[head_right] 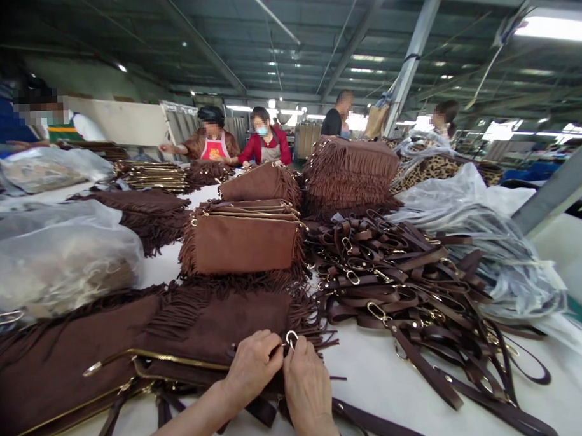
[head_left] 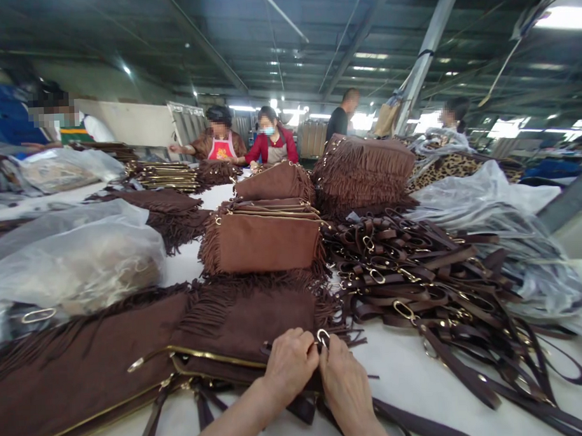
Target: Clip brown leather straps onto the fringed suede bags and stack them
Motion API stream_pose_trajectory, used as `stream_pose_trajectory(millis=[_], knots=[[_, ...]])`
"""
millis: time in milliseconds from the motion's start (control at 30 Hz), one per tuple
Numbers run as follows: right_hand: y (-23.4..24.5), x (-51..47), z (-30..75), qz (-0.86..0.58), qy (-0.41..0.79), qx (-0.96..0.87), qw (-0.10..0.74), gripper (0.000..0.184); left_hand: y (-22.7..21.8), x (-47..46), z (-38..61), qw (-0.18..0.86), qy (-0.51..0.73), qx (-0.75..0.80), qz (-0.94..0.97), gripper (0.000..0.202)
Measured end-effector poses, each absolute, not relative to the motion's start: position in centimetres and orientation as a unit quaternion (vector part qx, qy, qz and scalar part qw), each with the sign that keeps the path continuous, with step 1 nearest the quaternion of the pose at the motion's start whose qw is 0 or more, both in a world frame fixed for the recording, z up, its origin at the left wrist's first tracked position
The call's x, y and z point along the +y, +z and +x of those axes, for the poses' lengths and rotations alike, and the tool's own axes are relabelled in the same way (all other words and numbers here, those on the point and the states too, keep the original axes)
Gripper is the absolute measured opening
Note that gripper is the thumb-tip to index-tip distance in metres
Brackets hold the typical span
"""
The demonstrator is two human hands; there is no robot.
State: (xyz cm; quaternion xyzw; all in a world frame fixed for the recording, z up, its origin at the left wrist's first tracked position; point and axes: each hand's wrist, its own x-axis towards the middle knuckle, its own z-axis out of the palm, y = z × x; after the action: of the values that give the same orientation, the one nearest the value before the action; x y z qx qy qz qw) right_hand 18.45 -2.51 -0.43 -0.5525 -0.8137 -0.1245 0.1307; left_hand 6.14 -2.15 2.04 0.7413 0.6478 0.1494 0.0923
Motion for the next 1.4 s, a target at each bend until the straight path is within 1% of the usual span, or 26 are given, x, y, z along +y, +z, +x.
stream_pose_trajectory(millis=[233,500,733,1000,1133,1233,1333,1400], knots=[[-0.8,-2.8,18.2,-0.546,-0.111,-0.821,0.124,0.029,1.6,-2.0,6.1,0.115,0.164,0.649,0.734,0.018],[-1.0,-3.2,17.0,-0.548,-0.1,-0.82,0.131,0.026,1.5,-1.9,6.0,0.125,0.168,0.65,0.73,0.02],[-0.4,-3.0,17.5,-0.55,-0.125,-0.816,0.124,0.02,1.5,-2.3,5.8,0.131,0.175,0.636,0.74,0.018],[-0.4,-2.7,17.5,-0.517,-0.154,-0.834,0.114,0.025,1.0,-2.1,5.5,0.139,0.173,0.632,0.743,0.021],[-0.8,-3.1,17.5,-0.508,-0.157,-0.838,0.126,0.025,0.9,-2.2,5.5,0.146,0.17,0.631,0.742,0.021],[-1.1,-3.7,18.5,-0.502,-0.151,-0.84,0.142,0.021,1.1,-2.1,5.6,0.158,0.165,0.623,0.748,0.021],[-1.1,-4.2,20.2,-0.495,-0.131,-0.844,0.159,0.015,2.2,-2.1,4.6,0.184,0.155,0.589,0.772,0.016],[-1.0,-4.2,21.4,-0.485,-0.116,-0.848,0.181,0.017,3.3,-2.3,2.9,0.201,0.146,0.551,0.796,0.015]])
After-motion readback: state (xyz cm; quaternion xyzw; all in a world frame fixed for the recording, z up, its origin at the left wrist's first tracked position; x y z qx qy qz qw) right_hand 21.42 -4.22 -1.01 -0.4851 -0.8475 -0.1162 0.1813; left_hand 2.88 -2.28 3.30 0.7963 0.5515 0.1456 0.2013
